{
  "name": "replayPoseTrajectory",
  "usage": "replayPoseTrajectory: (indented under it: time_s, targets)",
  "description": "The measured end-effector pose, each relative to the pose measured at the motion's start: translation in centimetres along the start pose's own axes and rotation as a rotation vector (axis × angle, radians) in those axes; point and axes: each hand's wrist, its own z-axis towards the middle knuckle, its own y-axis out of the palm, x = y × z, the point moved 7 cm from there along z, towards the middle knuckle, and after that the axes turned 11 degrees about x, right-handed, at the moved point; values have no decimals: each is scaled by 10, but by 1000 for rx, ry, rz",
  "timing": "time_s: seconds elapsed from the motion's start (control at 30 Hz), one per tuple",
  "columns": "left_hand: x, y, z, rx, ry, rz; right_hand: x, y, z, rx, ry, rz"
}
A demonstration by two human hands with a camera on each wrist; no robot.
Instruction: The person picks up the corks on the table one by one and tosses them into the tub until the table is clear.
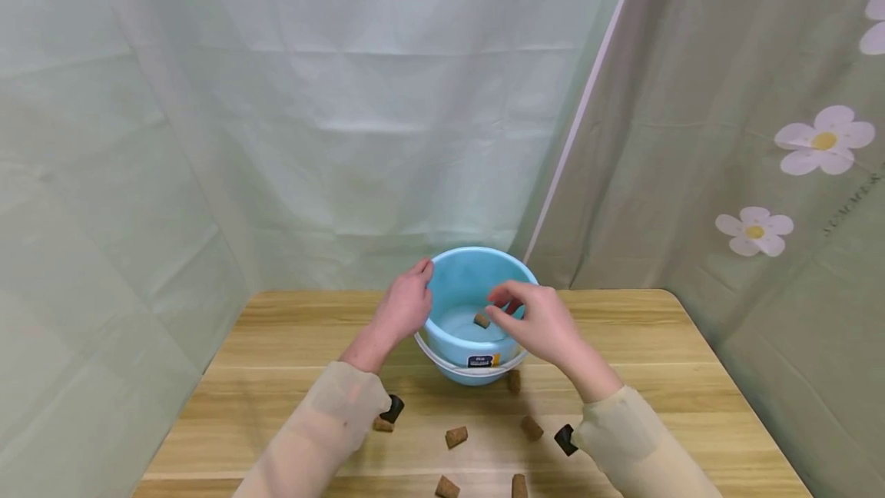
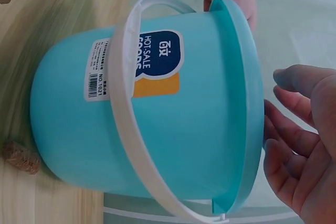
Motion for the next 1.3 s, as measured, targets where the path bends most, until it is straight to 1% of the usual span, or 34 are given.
replayPoseTrajectory:
  time_s: [0.13,0.27,0.5,0.63,0.9,1.03,1.17,1.3]
  targets:
    - [0,1,-3,-2,1,6,-1,-11,-13,44,-17,20]
    - [1,1,-5,0,3,4,1,-19,-29,60,-6,30]
    - [1,2,-5,-2,0,12,13,-27,-56,43,35,34]
    - [1,2,-4,-1,9,13,21,-31,-70,31,35,26]
    - [0,1,-4,-4,-7,8,38,-38,-92,-3,55,-27]
    - [0,2,-4,4,4,19,48,-36,-103,-54,76,-52]
    - [0,2,-4,8,11,23,57,-29,-114,-143,117,-75]
    - [1,2,-4,4,14,20,67,-17,-127,-240,144,-78]
